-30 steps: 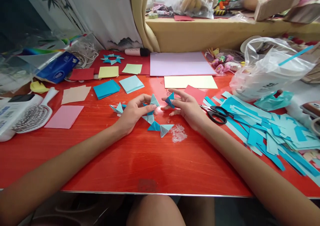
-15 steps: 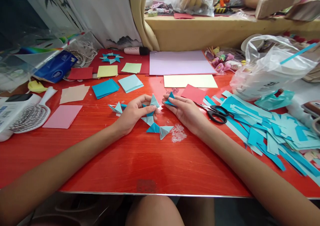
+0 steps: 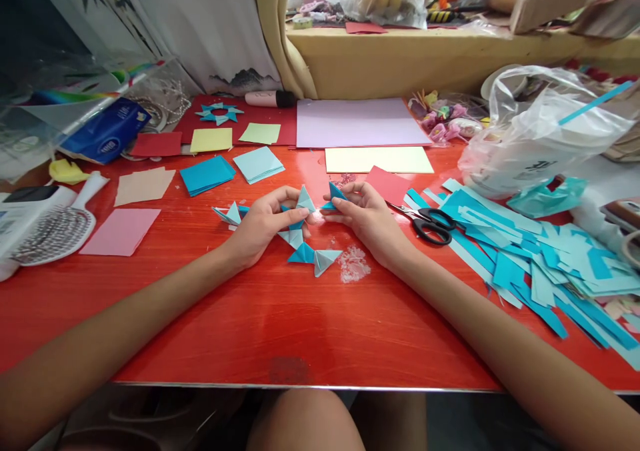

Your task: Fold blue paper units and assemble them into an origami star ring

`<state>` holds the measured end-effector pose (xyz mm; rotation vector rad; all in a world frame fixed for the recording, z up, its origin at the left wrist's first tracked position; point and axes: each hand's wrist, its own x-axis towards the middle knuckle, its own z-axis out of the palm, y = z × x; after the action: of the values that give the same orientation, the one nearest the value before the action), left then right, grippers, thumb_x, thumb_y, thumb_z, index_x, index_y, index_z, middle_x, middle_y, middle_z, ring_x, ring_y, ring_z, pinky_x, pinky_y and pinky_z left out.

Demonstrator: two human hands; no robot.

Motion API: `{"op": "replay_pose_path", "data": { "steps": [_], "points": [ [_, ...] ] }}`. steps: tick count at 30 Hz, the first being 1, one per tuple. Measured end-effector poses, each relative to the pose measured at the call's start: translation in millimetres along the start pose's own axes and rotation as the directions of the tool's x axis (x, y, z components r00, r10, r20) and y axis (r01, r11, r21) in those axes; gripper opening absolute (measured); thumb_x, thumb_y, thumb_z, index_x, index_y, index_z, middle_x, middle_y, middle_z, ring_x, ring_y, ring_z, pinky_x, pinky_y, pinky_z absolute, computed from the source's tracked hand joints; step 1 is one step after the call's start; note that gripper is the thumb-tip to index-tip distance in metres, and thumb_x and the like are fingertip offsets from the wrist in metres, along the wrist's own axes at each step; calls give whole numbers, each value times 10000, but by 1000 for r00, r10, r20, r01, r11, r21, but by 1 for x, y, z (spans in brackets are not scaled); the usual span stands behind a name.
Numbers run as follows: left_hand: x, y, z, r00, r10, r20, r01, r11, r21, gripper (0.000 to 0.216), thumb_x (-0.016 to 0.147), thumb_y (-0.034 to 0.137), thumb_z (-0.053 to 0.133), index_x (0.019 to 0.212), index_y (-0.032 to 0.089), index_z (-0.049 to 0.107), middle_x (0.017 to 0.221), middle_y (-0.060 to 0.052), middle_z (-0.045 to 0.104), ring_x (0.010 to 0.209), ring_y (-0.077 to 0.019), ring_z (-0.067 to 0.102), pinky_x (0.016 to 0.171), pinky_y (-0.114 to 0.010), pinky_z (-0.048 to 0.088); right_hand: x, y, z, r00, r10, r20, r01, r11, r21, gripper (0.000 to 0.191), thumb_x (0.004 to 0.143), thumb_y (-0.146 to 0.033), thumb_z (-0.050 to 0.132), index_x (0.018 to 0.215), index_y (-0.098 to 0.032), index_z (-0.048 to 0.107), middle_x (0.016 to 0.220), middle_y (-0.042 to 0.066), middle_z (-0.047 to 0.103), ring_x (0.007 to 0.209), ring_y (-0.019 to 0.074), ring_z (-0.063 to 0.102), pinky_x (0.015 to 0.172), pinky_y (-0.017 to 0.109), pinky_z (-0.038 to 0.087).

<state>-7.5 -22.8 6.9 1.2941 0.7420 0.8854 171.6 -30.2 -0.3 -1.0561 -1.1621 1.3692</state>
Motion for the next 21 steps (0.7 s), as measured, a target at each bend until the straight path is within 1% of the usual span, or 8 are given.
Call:
{"op": "replay_pose_path", "data": {
  "steps": [2,5,7,9,11,13,17,21],
  "points": [
    [0,0,0,1000,1,0,-1,1000,-3,151,778,229,594,880,141,526,800,-32,628,606,-97,596,560,-226,503,-1,-1,0,1000,8,-17,-9,1000,-26,161,761,-264,617,880,-233,514,942,13,627,809,129,620,772,310,531],
    [0,0,-1,1000,0,8,0,1000,-1,161,758,230,620,860,137,538,806,-33,623,612,-96,593,547,-213,494,-3,-4,2,999,38,-20,-39,998,-51,153,767,-279,608,904,-220,573,1024,30,603,778,112,595,692,262,526],
    [0,0,-1,1000,7,17,-7,1000,-6,160,759,235,621,859,137,545,815,-31,619,614,-94,593,548,-212,492,-5,-6,3,998,65,0,-65,997,-31,205,755,-267,624,953,-227,594,1109,35,573,806,110,591,707,254,525],
    [1,0,-1,1000,12,19,-11,1000,-8,163,757,242,623,860,139,550,812,-25,614,616,-93,593,556,-213,493,-6,-7,4,997,71,15,-71,997,8,321,722,-231,659,1030,-260,574,1151,29,555,886,128,594,759,267,527],
    [1,0,-1,1000,9,13,-9,1000,-6,172,749,248,633,857,141,553,803,-19,609,618,-92,592,571,-217,496,-7,-7,3,997,65,39,-66,998,19,450,695,-189,677,1106,-299,529,1139,25,563,965,155,589,824,307,520],
    [0,1,-1,1000,2,8,-2,1000,-5,182,741,250,639,859,143,552,791,-13,604,612,-92,591,575,-221,497,-8,-7,2,996,52,73,-52,999,-8,488,698,-175,667,1136,-313,503,1130,27,574,989,172,590,869,350,507],
    [0,1,-1,1000,-6,11,6,1000,-12,174,750,244,628,871,147,550,790,-8,601,599,-92,590,557,-221,486,-6,-3,-2,995,8,101,-3,999,-44,341,746,-210,632,1065,-276,533,1060,26,611,879,149,620,825,339,521],
    [0,0,-1,1000,23,11,-23,1000,-11,136,755,217,624,847,142,559,810,-8,607,650,-91,595,611,-216,481,-7,-5,-3,992,-1,128,12,996,-86,163,782,-264,613,933,-218,573,855,12,628,672,108,609,616,261,529]
  ]
}}
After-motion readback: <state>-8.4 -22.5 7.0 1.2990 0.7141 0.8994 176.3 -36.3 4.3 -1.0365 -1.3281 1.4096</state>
